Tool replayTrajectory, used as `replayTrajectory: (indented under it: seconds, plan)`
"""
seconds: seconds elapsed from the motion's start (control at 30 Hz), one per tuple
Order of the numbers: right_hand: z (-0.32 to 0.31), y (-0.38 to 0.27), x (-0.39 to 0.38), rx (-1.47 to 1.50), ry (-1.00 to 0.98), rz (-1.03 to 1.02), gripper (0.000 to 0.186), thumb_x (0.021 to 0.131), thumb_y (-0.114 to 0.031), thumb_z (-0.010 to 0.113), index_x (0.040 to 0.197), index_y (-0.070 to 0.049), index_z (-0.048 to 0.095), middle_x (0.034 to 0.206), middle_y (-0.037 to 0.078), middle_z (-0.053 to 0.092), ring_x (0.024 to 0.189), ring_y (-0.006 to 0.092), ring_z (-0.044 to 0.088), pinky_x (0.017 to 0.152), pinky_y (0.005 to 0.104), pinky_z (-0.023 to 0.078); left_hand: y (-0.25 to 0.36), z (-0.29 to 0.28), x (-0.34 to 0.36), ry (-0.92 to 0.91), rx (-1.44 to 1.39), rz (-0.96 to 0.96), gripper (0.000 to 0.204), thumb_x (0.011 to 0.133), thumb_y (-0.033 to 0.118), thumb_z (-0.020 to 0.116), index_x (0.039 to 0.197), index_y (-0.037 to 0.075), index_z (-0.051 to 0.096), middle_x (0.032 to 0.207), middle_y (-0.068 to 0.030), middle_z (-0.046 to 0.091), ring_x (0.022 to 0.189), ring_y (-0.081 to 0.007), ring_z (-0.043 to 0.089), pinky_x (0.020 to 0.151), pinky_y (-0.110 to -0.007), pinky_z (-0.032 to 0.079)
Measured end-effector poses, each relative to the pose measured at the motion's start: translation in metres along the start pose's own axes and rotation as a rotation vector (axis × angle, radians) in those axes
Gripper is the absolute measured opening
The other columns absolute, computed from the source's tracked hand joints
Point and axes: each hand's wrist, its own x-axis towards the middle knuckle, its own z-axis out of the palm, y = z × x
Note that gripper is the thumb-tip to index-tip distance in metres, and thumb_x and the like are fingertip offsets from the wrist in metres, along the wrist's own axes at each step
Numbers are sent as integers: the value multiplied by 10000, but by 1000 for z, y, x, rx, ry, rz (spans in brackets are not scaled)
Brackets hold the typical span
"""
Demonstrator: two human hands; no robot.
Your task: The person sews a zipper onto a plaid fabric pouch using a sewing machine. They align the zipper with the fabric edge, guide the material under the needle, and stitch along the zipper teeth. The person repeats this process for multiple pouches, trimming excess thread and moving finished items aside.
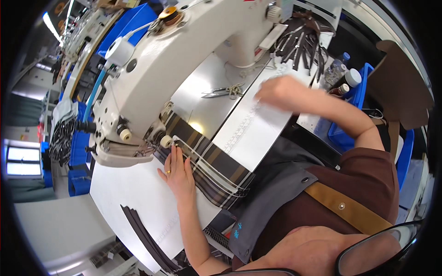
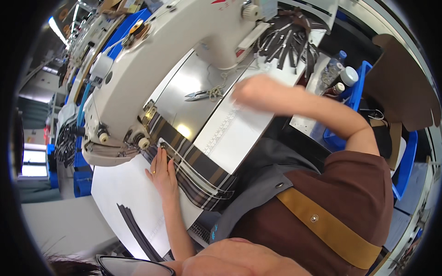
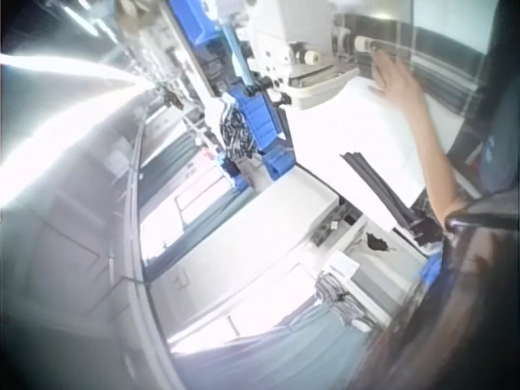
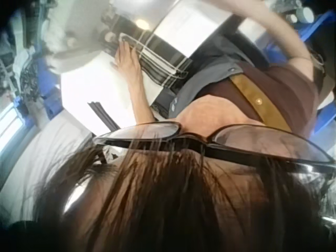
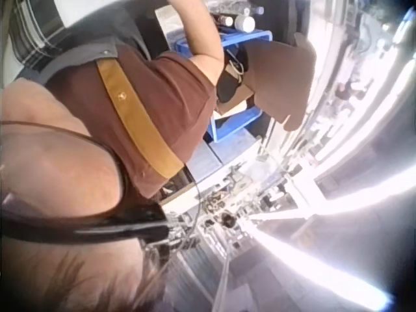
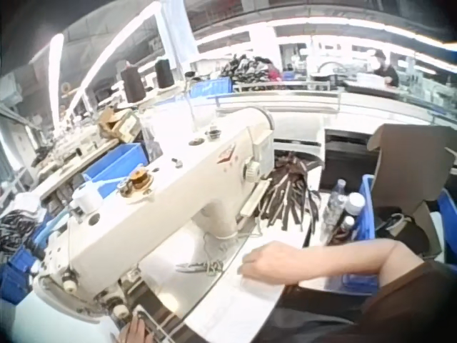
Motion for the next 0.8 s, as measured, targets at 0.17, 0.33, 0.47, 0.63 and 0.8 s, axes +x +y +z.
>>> replayTrajectory:
  seconds: [0.17, 0.33, 0.47, 0.63, 0.8]
  plan:
    - [-59, 125, -81, -330, 116, 523, 145, 765, 21, 552, 859, -20, 654, 875, 116, 595, 826, 308, 602, 729, 380, 484, 4, 3, 6, -17, -58, 6, 367, 918, 255, 523, 1253, 109, 551, 1345, 15, 491, 1202, -206, 454, 1062, -558, 156]
    - [-86, 162, -86, -443, 108, 676, 173, 759, -33, 520, 875, -31, 648, 887, 129, 631, 850, 324, 609, 751, 400, 488, 0, 0, 4, -20, -69, -5, 384, 903, 242, 537, 1258, 96, 546, 1336, 0, 502, 1199, -221, 457, 1059, -555, 173]
    - [-68, 167, -124, -242, 142, 797, 256, 779, -119, 588, 1019, -33, 611, 905, 153, 648, 842, 305, 632, 748, 386, 494, -1, 1, 4, -18, -82, 9, 376, 904, 236, 536, 1249, 89, 554, 1329, -11, 510, 1190, -227, 464, 1048, -552, 201]
    - [-46, 154, -105, 135, 284, 846, 276, 784, -31, 553, 1049, -32, 632, 922, 159, 664, 864, 271, 643, 772, 333, 485, 2, -3, 5, 25, -158, 56, 350, 902, 191, 540, 1223, 56, 569, 1313, -56, 522, 1173, -258, 478, 1024, -504, 281]
    - [-60, 171, -102, -23, 392, 524, 290, 780, 30, 533, 1040, -34, 645, 919, 112, 665, 820, 229, 637, 756, 284, 481, 4, -2, 8, 55, -217, 89, 336, 886, 136, 564, 1197, 9, 575, 1283, -109, 539, 1163, -305, 477, 990, -392, 354]
